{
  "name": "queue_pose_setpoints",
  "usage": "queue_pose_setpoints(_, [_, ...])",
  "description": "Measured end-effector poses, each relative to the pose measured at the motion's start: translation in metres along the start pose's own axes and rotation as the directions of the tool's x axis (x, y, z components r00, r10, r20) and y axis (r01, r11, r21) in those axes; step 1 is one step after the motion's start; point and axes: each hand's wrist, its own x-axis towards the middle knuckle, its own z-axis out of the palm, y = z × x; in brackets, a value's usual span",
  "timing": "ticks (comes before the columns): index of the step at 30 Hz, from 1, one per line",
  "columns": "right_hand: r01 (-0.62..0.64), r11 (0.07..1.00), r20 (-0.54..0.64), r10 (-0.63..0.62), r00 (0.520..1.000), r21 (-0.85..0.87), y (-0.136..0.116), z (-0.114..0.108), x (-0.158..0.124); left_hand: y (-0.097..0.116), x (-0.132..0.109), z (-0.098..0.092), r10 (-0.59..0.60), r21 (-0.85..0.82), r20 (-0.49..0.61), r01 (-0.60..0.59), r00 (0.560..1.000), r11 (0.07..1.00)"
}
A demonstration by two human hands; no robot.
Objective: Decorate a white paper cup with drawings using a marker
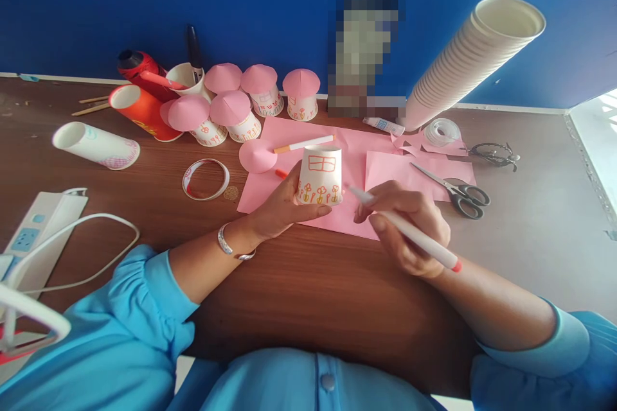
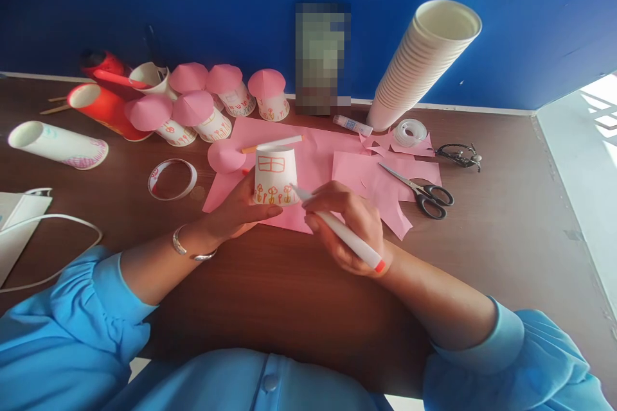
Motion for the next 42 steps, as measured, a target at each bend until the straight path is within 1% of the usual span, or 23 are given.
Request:
queue_pose_setpoints(2, [-0.002,1.0,-0.107,0.002,0.994,-0.002,0.005,0.002,-0.001,0.001,0.0,0.0,-0.014,-0.032,-0.007,0.014,1.0,0.999])
queue_pose_setpoints(3, [-0.024,1.0,-0.15,0.023,0.988,-0.006,0.008,0.003,-0.001,0.001,0.0,0.0,-0.02,-0.046,-0.005,0.02,1.0,0.999])
queue_pose_setpoints(4, [-0.049,0.999,-0.162,0.047,0.986,-0.004,0.01,0.003,-0.001,0.001,0.0,0.0,-0.023,-0.057,-0.002,0.023,1.0,0.998])
queue_pose_setpoints(5, [-0.071,0.997,-0.159,0.07,0.985,0.0,0.013,0.004,0.0,0.001,0.0,0.0,-0.023,-0.063,0.002,0.023,1.0,0.998])
queue_pose_setpoints(7, [-0.093,0.996,-0.105,0.092,0.99,-0.012,0.016,0.003,0.001,-0.001,0.001,-0.001,-0.013,-0.064,0.001,0.013,1.0,0.998])
queue_pose_setpoints(10, [-0.086,0.992,-0.037,0.083,0.996,-0.093,0.018,0.0,0.001,-0.003,0.001,-0.003,-0.003,-0.059,-0.012,0.002,1.0,0.998])
queue_pose_setpoints(14, [-0.082,0.985,0.009,0.085,0.996,-0.153,0.018,-0.002,0.0,-0.005,0.002,-0.005,0.004,-0.053,-0.011,-0.004,1.0,0.999])
queue_pose_setpoints(19, [-0.078,0.991,0.054,0.085,0.995,-0.109,0.021,0.002,-0.001,-0.005,0.002,-0.006,0.015,-0.039,0.016,-0.014,1.0,0.999])
queue_pose_setpoints(22, [-0.065,0.995,0.082,0.072,0.994,-0.079,0.025,0.004,-0.001,-0.004,0.001,-0.007,0.011,-0.027,0.056,-0.01,0.998,1.0])
queue_pose_setpoints(24, [-0.058,0.995,0.078,0.065,0.995,-0.086,0.026,0.005,-0.001,-0.003,0.0,-0.007,-0.006,-0.01,0.102,0.007,0.995,1.0])
queue_pose_setpoints(27, [-0.049,0.989,0.035,0.054,0.998,-0.138,0.026,0.007,-0.001,-0.001,-0.001,-0.006,-0.021,0.025,0.165,0.017,0.986,1.0])
queue_pose_setpoints(32, [0.016,0.976,0.053,-0.004,0.999,-0.217,0.023,0.011,-0.001,0.004,-0.002,0.0,0.005,0.107,0.183,-0.025,0.983,0.994])
queue_pose_setpoints(34, [0.038,0.975,0.062,-0.025,0.998,-0.217,0.022,0.012,-0.001,0.004,-0.001,0.002,0.013,0.115,0.163,-0.032,0.987,0.993])
queue_pose_setpoints(36, [0.045,0.981,0.066,-0.033,0.997,-0.191,0.021,0.011,-0.001,0.001,-0.001,0.001,-0.004,0.105,0.119,-0.009,0.993,0.994])
queue_pose_setpoints(39, [0.035,0.992,0.008,-0.035,0.999,-0.124,0.016,0.003,0.0,-0.004,0.0,-0.002,-0.028,0.046,0.058,0.025,0.998,0.999])
queue_pose_setpoints(42, [-0.034,0.998,-0.044,0.032,0.999,-0.051,0.009,-0.007,0.002,-0.008,0.0,-0.005,-0.033,0.01,0.025,0.032,0.999,0.999])
